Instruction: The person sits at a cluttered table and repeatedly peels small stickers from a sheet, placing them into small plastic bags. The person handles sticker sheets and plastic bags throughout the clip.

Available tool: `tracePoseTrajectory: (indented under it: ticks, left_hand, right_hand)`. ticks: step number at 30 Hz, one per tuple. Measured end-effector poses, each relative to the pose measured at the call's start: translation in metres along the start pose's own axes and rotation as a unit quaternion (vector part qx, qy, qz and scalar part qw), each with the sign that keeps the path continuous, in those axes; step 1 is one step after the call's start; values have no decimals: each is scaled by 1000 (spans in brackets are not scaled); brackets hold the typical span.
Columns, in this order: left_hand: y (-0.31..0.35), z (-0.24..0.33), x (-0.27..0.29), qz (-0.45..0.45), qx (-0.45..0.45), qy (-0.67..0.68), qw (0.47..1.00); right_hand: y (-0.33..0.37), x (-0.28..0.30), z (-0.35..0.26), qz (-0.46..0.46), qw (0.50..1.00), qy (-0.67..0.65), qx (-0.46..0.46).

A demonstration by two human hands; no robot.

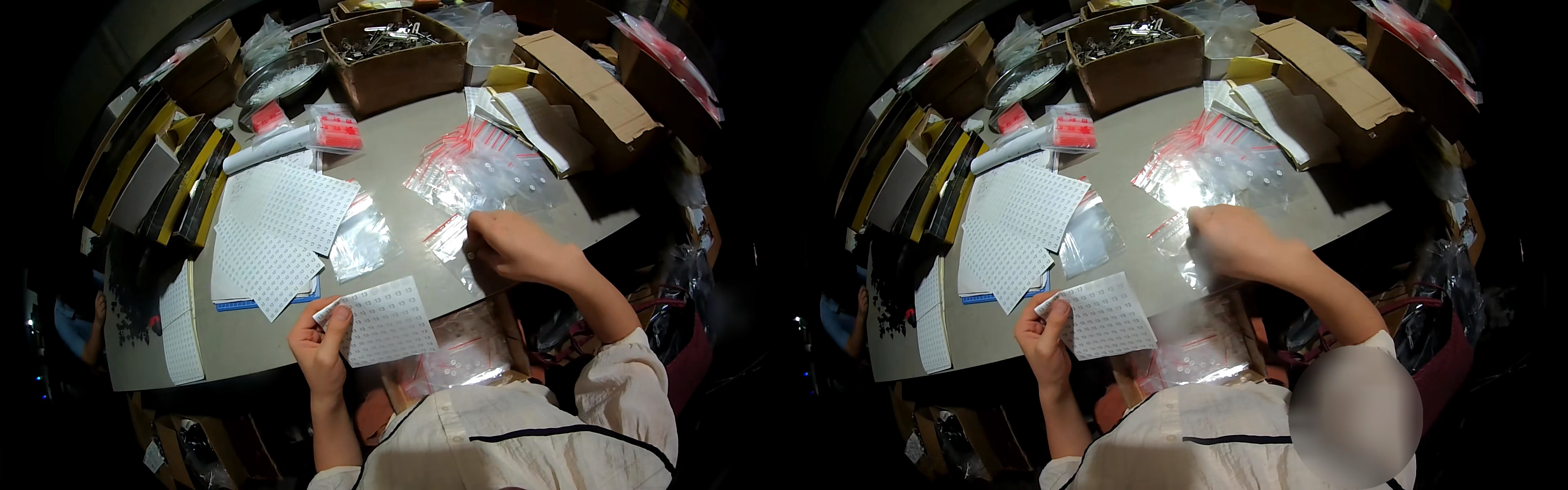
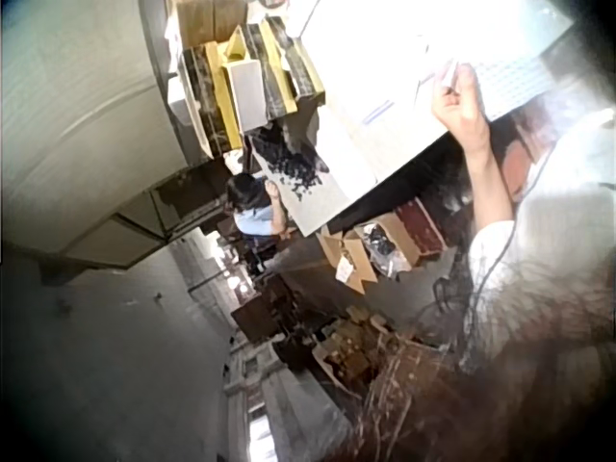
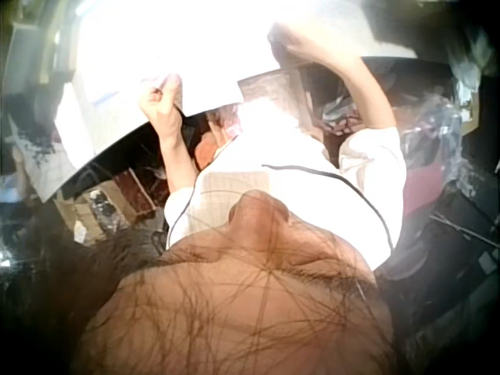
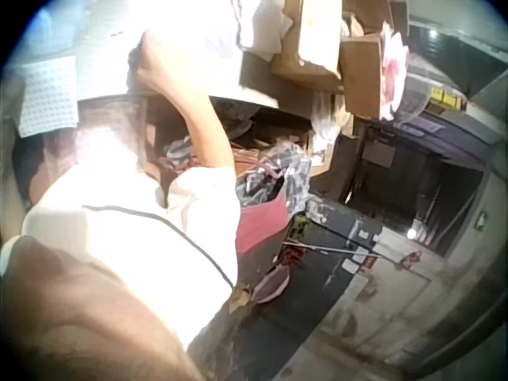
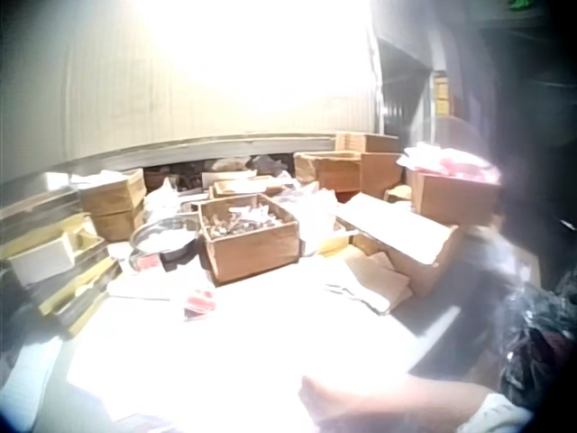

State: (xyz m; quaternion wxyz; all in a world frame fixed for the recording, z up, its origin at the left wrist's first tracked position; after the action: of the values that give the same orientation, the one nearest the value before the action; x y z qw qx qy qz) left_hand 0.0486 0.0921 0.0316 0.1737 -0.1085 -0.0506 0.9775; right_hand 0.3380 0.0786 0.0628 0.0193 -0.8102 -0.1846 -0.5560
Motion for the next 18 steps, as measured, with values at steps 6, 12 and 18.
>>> tracePoseTrajectory:
  ticks: [6, 12, 18]
  left_hand:
    - [7, 2, 2, 8, 16, 24, 1000]
    - [7, 1, -6, -32, 34, 12, 999]
    - [17, 4, -16, -30, 38, -22, 999]
  right_hand:
    - [10, -10, 5, -191, 977, 56, -70]
    - [19, 8, -19, -23, 1000, -5, 4]
    - [23, -10, -10, 37, 981, 185, -49]
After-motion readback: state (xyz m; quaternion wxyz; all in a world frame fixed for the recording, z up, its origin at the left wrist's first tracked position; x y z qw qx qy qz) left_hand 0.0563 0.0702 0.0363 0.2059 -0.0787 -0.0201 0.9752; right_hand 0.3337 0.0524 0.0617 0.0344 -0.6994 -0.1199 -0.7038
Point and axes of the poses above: each hand's wrist, its own y-axis away from the middle knuckle, its own x-axis out of the back of the hand, z = x × y, the point moved 10 cm from there along -y, towards the middle knuckle, and after that the axes turned 12 degrees about -z, right-handed, at the moved point
